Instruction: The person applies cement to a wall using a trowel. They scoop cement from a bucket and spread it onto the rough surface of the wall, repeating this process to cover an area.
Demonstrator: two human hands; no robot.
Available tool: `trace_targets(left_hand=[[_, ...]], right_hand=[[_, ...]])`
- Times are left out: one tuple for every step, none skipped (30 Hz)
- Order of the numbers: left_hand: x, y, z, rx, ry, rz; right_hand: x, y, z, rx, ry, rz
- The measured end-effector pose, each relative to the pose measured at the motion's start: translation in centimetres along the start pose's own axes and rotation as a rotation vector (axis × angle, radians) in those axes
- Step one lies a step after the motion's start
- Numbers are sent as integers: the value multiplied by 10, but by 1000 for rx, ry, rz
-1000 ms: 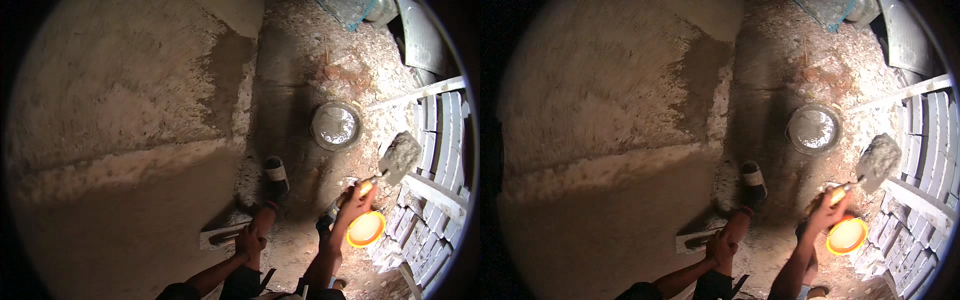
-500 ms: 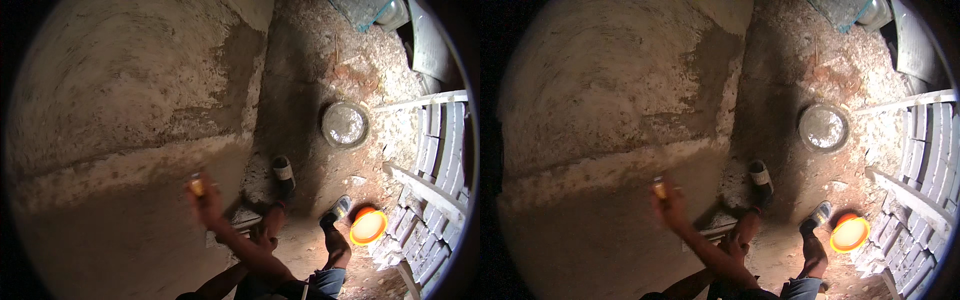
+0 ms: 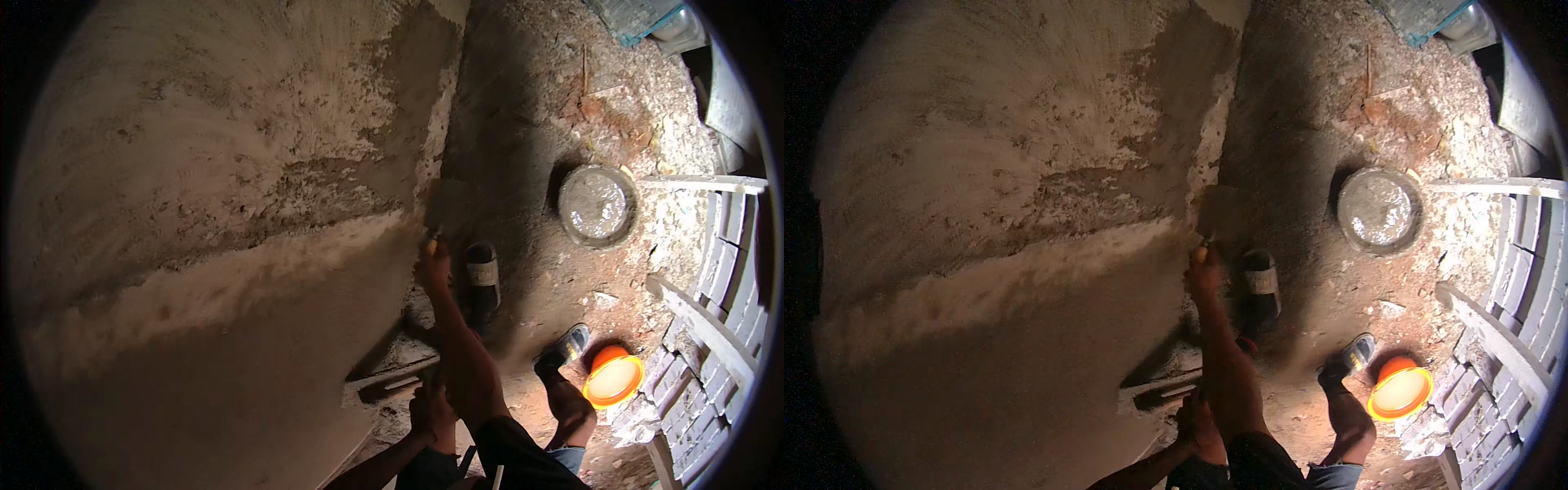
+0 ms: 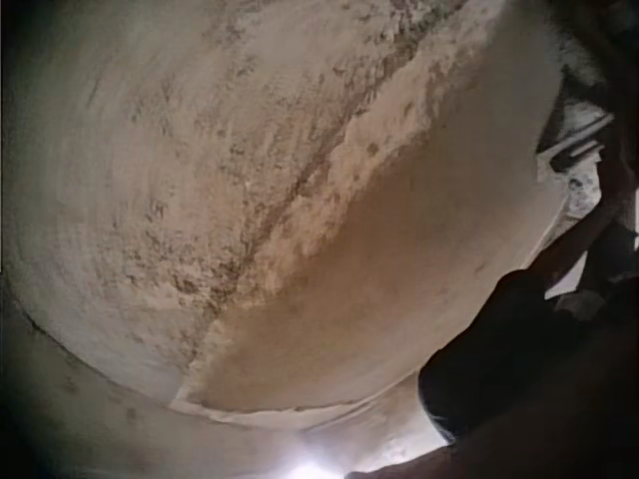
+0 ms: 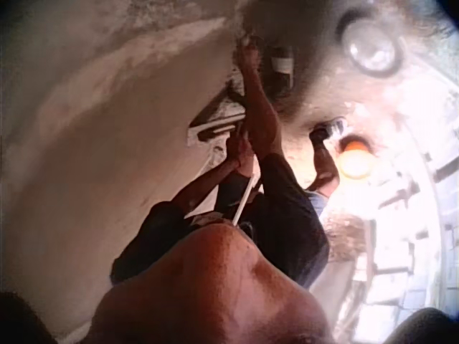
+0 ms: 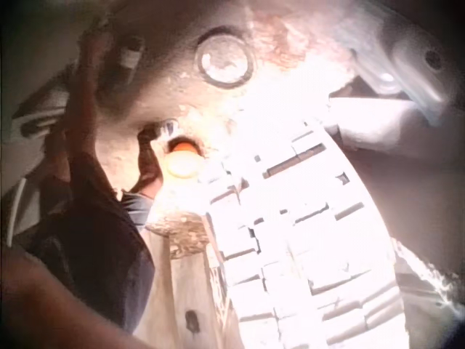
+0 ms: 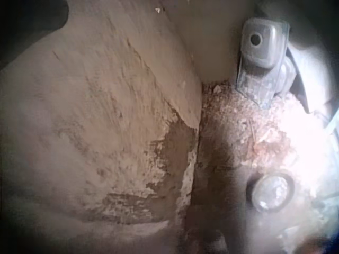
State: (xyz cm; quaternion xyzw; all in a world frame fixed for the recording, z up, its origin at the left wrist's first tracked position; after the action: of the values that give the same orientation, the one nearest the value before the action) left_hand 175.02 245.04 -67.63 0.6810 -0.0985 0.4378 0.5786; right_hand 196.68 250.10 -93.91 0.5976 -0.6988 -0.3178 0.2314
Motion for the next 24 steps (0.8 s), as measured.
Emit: trace_targets(left_hand=[[1,-1,-14,60,12,-64],[2,-2,-25,140,10,-110],[-3,-3,-29,208,17,-162],[-15,0,-37,227,135,-184],[-26,4,-47,255,248,-201],[-28,8,-52,259,278,-194],[-28,12,-57,257,276,-180],[-24,11,-54,231,228,-160],[-23,10,-49,198,176,-144],[-24,8,-42,170,136,-128],[-19,5,-39,154,103,-102],[-14,5,-45,160,76,-76],[-10,5,-45,152,58,-55],[-12,3,-40,134,43,-48],[-15,3,-36,120,36,-44],[-18,2,-34,108,27,-40],[-20,0,-31,98,17,-36],[-20,-1,-33,99,5,-30],[-20,-5,-36,102,-6,-23],[-19,-8,-34,97,-17,-16],[-19,-10,-32,85,-28,-10],[-24,-13,-23,57,-21,-27],[-17,-14,-17,-5,-86,68],[-9,-13,-14,-53,-164,172]], right_hand=[[-31,17,-7,-12,-30,-27],[-54,32,-17,-17,-58,-45],[-62,40,-30,31,-139,5],[-62,48,-43,101,-146,42],[-66,59,-59,168,-156,74],[-72,78,-76,253,-100,76],[-74,97,-94,340,-41,82],[-76,108,-100,296,-64,50],[-74,121,-103,251,-81,25],[-71,129,-105,187,-126,-13],[-74,143,-115,120,-180,-60],[-79,167,-137,29,-264,-134],[-78,184,-156,-56,-345,-199],[-70,193,-172,-83,-358,-264],[-62,199,-180,-113,-371,-324],[-56,205,-186,-145,-387,-387],[-50,210,-199,-89,-467,-500],[-38,215,-213,-68,-487,-539],[-24,222,-227,-46,-508,-579],[-4,227,-244,-19,-527,-617],[18,229,-248,-62,-637,-651],[52,226,-249,-100,-735,-665],[79,228,-252,-145,-848,-706],[120,218,-263,-19,-776,-572]])
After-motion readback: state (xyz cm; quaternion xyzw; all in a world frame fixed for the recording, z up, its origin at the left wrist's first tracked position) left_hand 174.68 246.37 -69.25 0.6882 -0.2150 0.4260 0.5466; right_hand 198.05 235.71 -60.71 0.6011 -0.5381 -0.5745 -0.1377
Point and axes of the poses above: each hand's wrist, its own y-axis away from the middle knuckle, its own x-axis out of the back of the hand, z = x × y, the point moved 10 cm from there along -y, towards the middle knuckle, and after that the axes turned 5 degrees about y, right-handed, at the moved point
